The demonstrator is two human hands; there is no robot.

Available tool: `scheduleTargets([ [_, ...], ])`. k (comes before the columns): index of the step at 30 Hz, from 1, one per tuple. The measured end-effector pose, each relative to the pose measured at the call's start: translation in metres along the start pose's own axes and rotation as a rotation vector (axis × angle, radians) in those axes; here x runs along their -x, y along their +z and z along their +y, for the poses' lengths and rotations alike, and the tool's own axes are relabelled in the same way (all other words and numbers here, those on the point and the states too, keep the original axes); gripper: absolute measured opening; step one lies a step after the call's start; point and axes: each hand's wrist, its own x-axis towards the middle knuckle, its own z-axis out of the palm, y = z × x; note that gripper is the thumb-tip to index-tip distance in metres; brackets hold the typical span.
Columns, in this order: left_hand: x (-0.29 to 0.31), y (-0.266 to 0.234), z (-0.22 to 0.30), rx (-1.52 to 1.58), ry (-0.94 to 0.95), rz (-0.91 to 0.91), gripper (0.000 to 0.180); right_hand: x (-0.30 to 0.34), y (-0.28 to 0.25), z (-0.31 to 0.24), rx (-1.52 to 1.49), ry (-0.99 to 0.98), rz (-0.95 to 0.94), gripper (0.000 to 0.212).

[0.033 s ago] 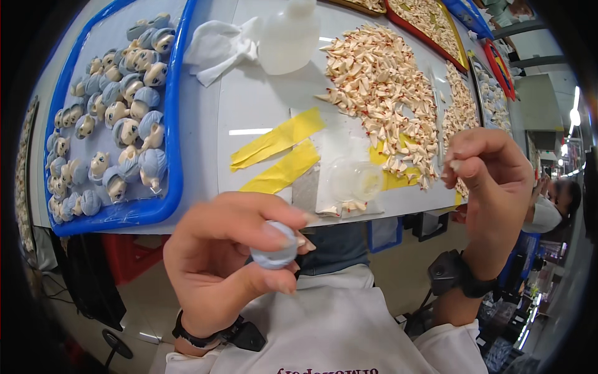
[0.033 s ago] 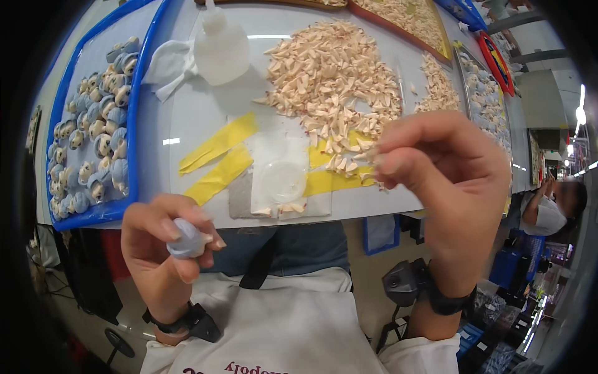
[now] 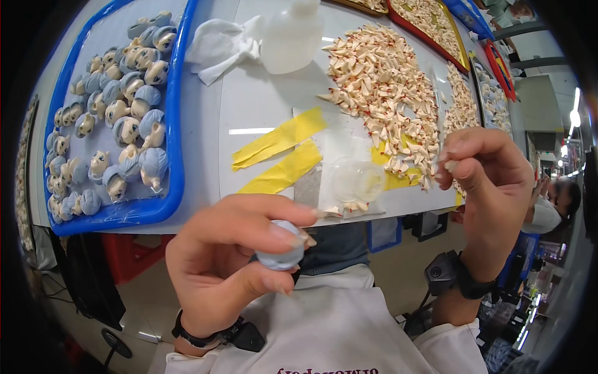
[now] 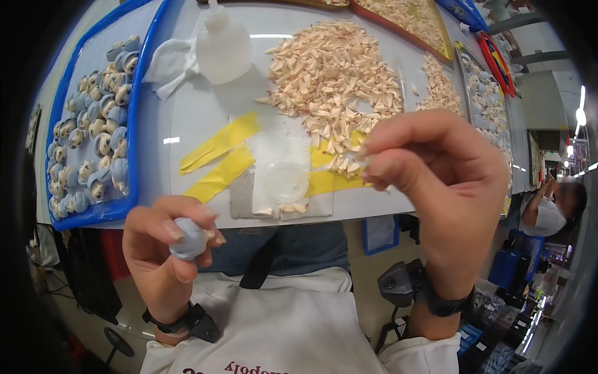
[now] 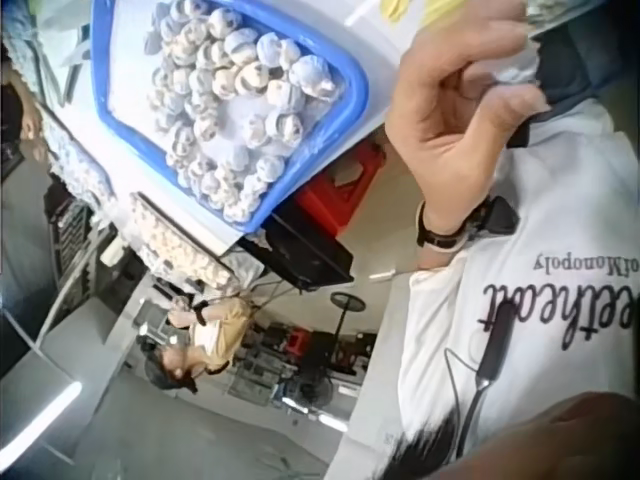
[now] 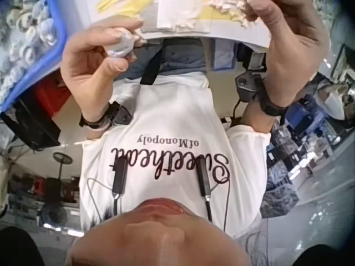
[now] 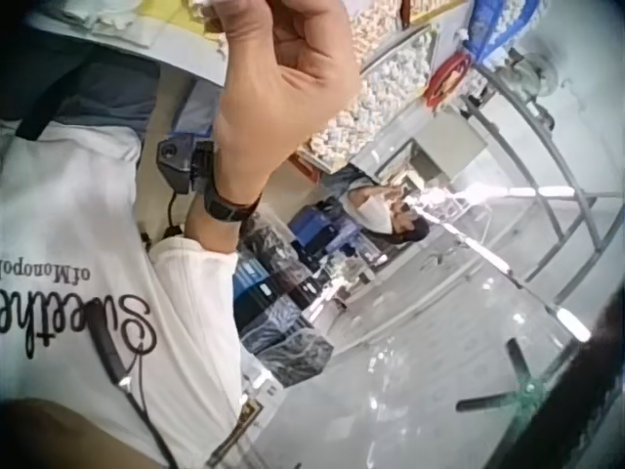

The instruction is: The person assembles small doll heads by attaching tiny white components to the back of each head. They pick up a doll head from a blue tray, apply a small amount of glue from a squeeze bottle, and then attach a small white piece to the back of the head. The process is repeated for multiple doll heads, with the finished items being placed back into the tray.

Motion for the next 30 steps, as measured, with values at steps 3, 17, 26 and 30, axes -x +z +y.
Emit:
scheduleTargets([
  [3, 0.000, -0.008, 0.001, -0.090, 0.019, -0.075, 0.028, -0.001, 0.011, -0.001, 0.056, -0.015, -0.049, 0.025],
  [17, -0.006, -0.014, -0.005, -0.224, 0.043, -0.181, 0.031, 0.014, 0.029, -0.009, 0.080, 0.042, 0.153, 0.007],
  [26, -0.011, -0.018, -0.009, -0.355, 0.188, -0.273, 0.034, 0.003, 0.038, -0.009, 0.539, -0.220, -0.170, 0.013],
  [30, -0.009, -0.020, -0.001, -0.335, 0.082, -0.302, 0.036, -0.003, 0.041, -0.012, 0.754, -0.335, -0.207, 0.016],
])
